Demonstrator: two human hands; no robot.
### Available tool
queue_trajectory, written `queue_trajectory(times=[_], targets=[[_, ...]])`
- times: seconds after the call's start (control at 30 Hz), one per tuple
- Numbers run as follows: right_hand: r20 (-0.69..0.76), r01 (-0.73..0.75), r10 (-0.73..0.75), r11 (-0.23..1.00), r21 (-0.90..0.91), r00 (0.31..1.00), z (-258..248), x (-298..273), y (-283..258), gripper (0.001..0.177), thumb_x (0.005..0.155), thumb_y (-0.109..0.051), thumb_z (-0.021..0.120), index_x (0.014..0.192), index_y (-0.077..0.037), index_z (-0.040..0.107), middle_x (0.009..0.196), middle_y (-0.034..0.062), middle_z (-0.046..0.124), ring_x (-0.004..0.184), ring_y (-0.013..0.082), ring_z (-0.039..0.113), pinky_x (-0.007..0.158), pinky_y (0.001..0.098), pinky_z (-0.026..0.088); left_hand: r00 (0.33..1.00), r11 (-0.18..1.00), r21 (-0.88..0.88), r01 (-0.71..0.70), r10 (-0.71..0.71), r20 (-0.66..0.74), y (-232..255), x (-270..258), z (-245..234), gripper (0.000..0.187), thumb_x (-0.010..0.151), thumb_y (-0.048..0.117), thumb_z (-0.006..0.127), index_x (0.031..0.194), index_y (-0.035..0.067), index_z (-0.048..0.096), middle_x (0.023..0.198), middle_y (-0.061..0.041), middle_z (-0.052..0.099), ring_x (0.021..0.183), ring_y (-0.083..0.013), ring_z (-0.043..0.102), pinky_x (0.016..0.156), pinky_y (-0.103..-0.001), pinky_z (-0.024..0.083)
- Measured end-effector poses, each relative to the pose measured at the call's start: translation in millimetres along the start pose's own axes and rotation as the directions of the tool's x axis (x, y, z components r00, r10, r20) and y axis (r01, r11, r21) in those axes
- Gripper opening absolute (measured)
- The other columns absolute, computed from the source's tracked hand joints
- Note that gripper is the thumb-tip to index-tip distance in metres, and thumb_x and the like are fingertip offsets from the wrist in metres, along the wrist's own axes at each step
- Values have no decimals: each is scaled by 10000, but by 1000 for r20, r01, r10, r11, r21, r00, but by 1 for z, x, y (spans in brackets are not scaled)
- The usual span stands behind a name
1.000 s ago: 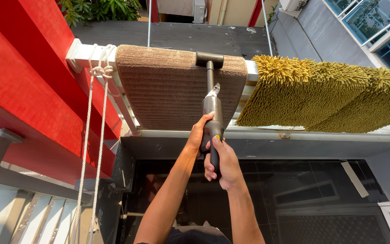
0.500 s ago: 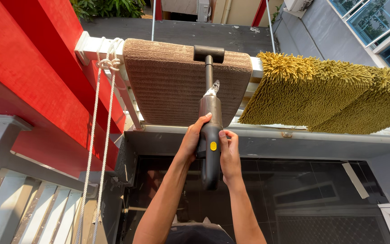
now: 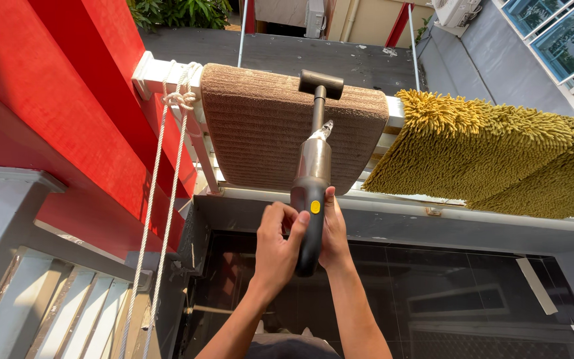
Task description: The person uses a handheld vacuum cleaner to clean a brown rug and a yellow rug hanging on a balcony railing. The person moves the vacuum head back and forth along the length of the rugs.
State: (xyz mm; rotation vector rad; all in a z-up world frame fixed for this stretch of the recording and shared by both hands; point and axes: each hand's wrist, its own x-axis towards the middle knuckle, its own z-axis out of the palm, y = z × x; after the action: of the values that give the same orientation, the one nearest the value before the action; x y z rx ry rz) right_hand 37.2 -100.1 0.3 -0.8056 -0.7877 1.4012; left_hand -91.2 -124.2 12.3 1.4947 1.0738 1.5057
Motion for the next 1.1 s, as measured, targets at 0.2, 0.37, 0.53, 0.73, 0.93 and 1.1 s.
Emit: queue_trajectory(times=[0.2,0.37,0.53,0.73,0.93,1.1], targets=[[-39,-94,95,995,26,995,5,17,1,668,979,-643,451,1252,-35,490,933,139,666,768,239,700,626,381,619,970,986,-101,132,-107,219,9,-25,-3,364,981,335,673,857,1,595,647,-46,511,601,-119,450,538,-287,384],[-66,-184,179,980,-70,982,7,27,-1,716,977,-673,377,1233,-20,521,886,180,669,717,273,703,588,402,612,934,864,-383,325,-230,273,3,-18,8,350,1034,347,542,898,30,600,616,2,584,522,-70,552,500,-236,452],[-101,-244,244,970,10,965,7,50,-6,767,979,-648,416,1222,65,562,923,193,673,807,305,728,672,465,650,913,857,-343,385,-299,277,1,-5,10,392,1042,375,531,867,32,607,579,13,553,478,-55,513,440,-225,416],[-126,-401,398,916,6,909,3,96,-17,769,877,-608,555,1242,68,561,944,245,721,784,350,737,674,440,623,891,836,-340,431,-335,308,-2,19,15,426,1043,410,511,826,47,571,534,3,521,437,-56,468,414,-229,376],[-86,-340,341,940,20,936,3,132,-13,704,844,-559,584,1214,39,553,924,198,714,805,299,731,701,438,634,899,808,-413,419,-306,314,-12,48,7,458,1057,435,487,798,61,546,535,0,509,436,-63,467,411,-230,381],[-71,-309,310,951,21,948,6,135,-5,685,877,-572,594,1137,61,580,858,172,694,729,276,723,620,415,623,876,779,-419,467,-344,337,-12,56,2,484,1055,451,479,775,63,550,529,-5,504,434,-62,464,400,-231,384]])
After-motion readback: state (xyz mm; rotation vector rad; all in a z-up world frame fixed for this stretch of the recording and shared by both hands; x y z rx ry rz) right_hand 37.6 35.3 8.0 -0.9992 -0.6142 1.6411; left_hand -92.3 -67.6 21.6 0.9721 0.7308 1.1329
